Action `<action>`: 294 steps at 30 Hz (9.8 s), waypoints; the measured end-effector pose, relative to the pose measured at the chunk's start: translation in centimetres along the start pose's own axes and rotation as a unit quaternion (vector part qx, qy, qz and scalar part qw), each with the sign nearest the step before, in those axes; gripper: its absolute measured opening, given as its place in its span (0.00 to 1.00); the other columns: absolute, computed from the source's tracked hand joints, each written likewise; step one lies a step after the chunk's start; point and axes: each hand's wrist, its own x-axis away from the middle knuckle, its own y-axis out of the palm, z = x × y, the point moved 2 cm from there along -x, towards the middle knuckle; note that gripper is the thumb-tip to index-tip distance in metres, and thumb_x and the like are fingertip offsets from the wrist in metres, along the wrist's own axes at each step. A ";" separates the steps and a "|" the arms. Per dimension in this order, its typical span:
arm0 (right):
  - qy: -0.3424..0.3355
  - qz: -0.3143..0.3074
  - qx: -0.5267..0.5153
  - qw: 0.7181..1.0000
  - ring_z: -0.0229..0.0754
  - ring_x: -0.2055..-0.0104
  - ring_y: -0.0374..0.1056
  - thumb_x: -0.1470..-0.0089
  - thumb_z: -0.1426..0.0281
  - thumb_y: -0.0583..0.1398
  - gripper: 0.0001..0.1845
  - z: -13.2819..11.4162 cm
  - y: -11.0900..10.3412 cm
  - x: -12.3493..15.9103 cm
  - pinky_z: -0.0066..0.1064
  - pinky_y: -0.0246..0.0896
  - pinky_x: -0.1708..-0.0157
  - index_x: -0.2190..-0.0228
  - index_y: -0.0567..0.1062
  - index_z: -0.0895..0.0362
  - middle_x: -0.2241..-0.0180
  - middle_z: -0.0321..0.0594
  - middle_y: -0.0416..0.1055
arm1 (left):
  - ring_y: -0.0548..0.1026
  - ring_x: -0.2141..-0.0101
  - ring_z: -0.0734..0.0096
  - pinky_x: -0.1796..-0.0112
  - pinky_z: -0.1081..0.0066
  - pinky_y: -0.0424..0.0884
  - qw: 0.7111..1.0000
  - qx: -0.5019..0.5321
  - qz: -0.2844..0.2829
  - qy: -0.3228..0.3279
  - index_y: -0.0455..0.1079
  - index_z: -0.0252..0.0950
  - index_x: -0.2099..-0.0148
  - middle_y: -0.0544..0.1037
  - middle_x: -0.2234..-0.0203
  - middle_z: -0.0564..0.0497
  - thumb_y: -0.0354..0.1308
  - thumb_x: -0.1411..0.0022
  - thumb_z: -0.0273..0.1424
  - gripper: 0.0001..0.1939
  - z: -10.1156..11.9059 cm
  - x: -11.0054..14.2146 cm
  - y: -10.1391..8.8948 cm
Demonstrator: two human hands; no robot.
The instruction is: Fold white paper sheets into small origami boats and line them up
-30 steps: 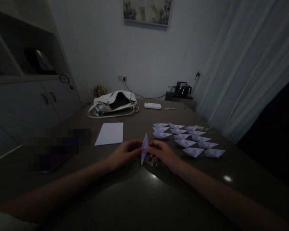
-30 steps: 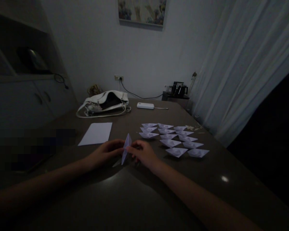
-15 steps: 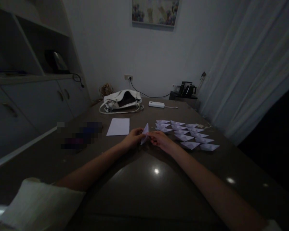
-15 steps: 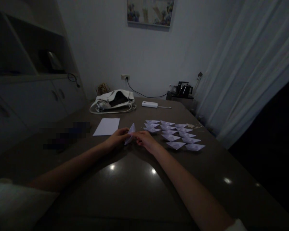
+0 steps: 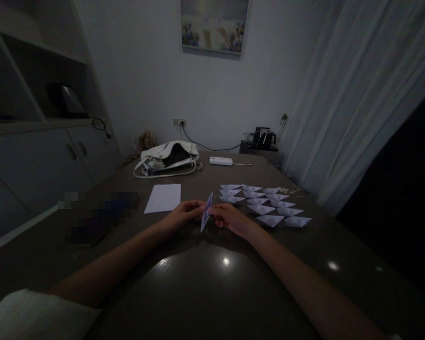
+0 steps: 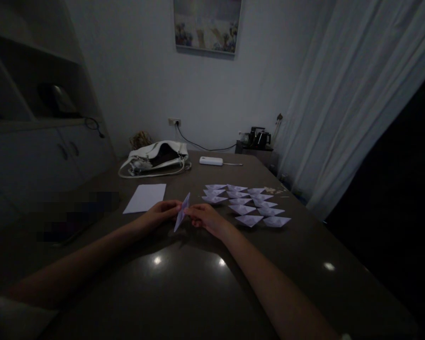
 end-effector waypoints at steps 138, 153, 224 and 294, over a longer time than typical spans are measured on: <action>0.034 -0.107 -0.180 0.977 0.28 0.80 0.54 0.53 0.69 0.64 0.11 0.3 -0.5 -0.3 0.22 0.50 0.77 0.77 0.67 0.60 0.82 0.29 0.58 | 0.67 0.53 0.56 0.56 0.56 0.63 0.762 -0.549 0.098 0.329 0.75 0.39 0.61 0.68 0.47 0.44 0.60 0.47 0.21 0.12 1.4 0.3 -1.3; -0.127 0.094 0.036 0.987 0.30 0.79 0.53 0.59 0.63 0.66 0.13 1.3 0.1 -0.7 0.25 0.45 0.78 0.72 0.78 0.60 0.81 0.32 0.63 | 0.72 0.63 0.63 0.64 0.66 0.68 0.783 -0.470 0.173 0.370 0.75 0.34 0.66 0.75 0.64 0.46 0.64 0.48 0.24 0.05 1.4 0.2 -1.3; 0.008 0.007 -0.158 0.987 0.35 0.78 0.67 0.47 0.66 0.57 0.19 -1.1 -0.4 0.6 0.24 0.55 0.79 0.53 0.66 0.55 0.69 0.40 0.75 | 0.74 0.65 0.64 0.65 0.68 0.71 0.829 -0.458 0.072 0.312 0.73 0.34 0.61 0.76 0.66 0.46 0.57 0.46 0.22 0.09 1.6 0.5 -1.0; 0.042 -0.179 -0.207 0.961 0.36 0.70 0.72 0.43 0.66 0.50 0.19 -1.6 -0.1 1.2 0.23 0.61 0.78 0.50 0.65 0.54 0.48 0.43 0.66 | 0.68 0.75 0.70 0.77 0.74 0.64 0.848 -0.403 0.177 0.295 0.74 0.35 0.65 0.70 0.75 0.51 0.55 0.45 0.32 0.08 2.7 1.1 -1.1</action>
